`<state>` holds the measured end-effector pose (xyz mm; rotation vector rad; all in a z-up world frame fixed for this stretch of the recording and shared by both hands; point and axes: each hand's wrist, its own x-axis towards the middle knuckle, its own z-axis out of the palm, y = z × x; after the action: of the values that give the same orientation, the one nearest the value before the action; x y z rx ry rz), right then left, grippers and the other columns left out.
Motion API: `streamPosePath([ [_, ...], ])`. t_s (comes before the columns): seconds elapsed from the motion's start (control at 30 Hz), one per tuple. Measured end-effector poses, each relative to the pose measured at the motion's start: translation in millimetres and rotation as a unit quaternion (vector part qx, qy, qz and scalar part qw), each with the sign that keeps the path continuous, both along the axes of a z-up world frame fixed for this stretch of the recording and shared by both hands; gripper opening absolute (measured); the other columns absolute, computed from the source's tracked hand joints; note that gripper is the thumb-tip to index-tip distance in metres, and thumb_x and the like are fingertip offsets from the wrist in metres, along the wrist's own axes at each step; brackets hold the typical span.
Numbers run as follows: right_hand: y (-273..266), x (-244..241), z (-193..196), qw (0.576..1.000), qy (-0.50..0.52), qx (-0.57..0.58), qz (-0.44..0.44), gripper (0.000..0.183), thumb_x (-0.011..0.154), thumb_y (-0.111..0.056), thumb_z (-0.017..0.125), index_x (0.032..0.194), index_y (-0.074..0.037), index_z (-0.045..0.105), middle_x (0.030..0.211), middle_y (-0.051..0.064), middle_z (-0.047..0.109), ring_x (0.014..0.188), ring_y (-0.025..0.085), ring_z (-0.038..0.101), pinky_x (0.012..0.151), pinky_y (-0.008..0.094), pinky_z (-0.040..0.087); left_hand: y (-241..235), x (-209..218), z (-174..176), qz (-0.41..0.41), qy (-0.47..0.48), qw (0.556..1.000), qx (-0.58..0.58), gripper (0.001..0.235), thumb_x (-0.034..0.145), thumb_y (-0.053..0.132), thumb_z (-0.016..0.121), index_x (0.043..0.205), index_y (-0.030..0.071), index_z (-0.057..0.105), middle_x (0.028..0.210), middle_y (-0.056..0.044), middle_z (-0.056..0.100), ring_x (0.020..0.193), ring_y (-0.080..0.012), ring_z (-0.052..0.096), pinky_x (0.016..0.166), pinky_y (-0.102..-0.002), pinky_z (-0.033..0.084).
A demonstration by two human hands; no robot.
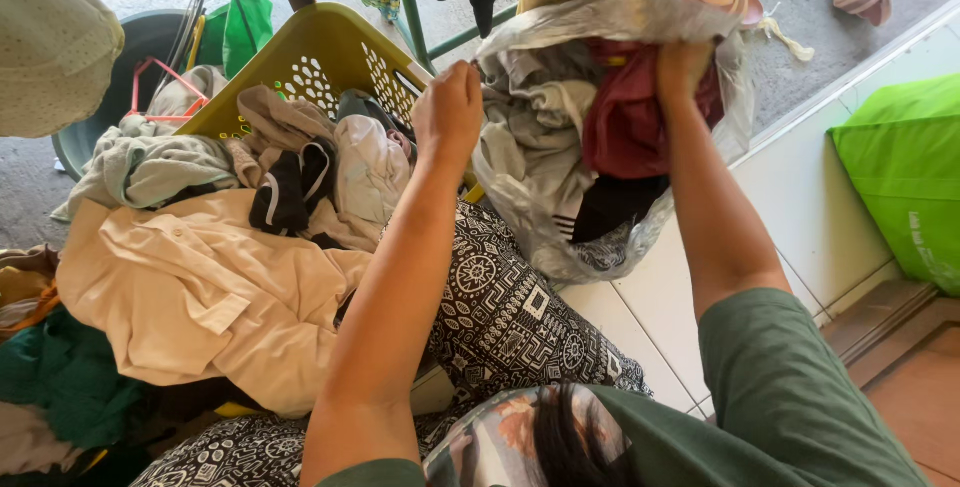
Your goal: The person sits on the floor and sorts clothes from a yellow laundry basket into a clear plastic bag. They pick up various items including a pink cloth, a grey hoodie, a maroon shirt, and a dark brown garment, placing them into the bag one by one.
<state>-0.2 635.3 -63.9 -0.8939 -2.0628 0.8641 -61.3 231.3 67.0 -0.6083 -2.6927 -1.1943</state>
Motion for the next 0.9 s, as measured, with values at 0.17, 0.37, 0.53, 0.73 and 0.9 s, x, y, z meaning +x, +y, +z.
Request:
streamPosePath([
  [0.17,-18.4,14.0,19.0,0.977,0.093,0.194,0.007,0.064,0.095,-0.032,0.058,0.152,-0.003,0.047,0.153,0.021,0.052,0.145,0.041,0.047,0.123,0.056,0.036,1.5,1.2,3.6,0.007,0.027,1.000,0.005,0.030,0.103,0.033,0.051,0.095,0.009,0.066,0.093,-0.015,0.073,0.085,-0.0411,0.068,0.071,-0.052,0.051],
  [0.37,-139.1,51.7,13.0,0.898,-0.292,0.259,0.203,0.109,0.083,-0.069,0.073,0.164,-0.010,0.031,0.171,0.023,0.011,0.156,0.051,0.004,0.105,0.089,0.010,-7.7,-6.5,2.4,0.045,0.013,0.999,0.005,0.028,0.102,0.034,0.052,0.095,0.011,0.067,0.091,-0.016,0.072,0.084,-0.0415,0.068,0.071,-0.052,0.052],
  [0.53,-130.3,46.0,57.4,0.885,-0.339,0.207,0.242,0.110,0.076,-0.067,0.072,0.163,-0.012,0.031,0.169,0.021,0.012,0.153,0.050,0.004,0.101,0.089,0.008,-4.4,-4.7,2.0,0.045,-0.008,0.999,0.011,0.030,0.099,0.036,0.054,0.092,0.011,0.069,0.089,-0.014,0.073,0.082,-0.0401,0.069,0.071,-0.051,0.052],
  [0.73,-174.4,37.1,63.8,0.892,-0.272,0.229,0.279,0.087,0.089,-0.065,0.064,0.161,-0.021,0.043,0.169,0.024,0.018,0.156,0.049,0.012,0.110,0.088,0.003,-3.4,-3.0,-0.7,0.025,0.034,0.999,-0.004,0.028,0.101,0.033,0.054,0.095,0.011,0.070,0.091,-0.014,0.074,0.085,-0.0409,0.069,0.071,-0.052,0.052],
  [0.9,-158.8,-5.8,23.4,0.883,-0.259,0.301,0.249,0.079,0.092,-0.064,0.063,0.157,-0.020,0.047,0.166,0.029,0.021,0.150,0.055,0.012,0.097,0.092,0.001,-5.0,-6.0,2.0,0.014,0.016,1.000,-0.017,0.030,0.103,0.032,0.052,0.091,0.010,0.068,0.087,-0.013,0.074,0.080,-0.0372,0.071,0.071,-0.050,0.054],
])
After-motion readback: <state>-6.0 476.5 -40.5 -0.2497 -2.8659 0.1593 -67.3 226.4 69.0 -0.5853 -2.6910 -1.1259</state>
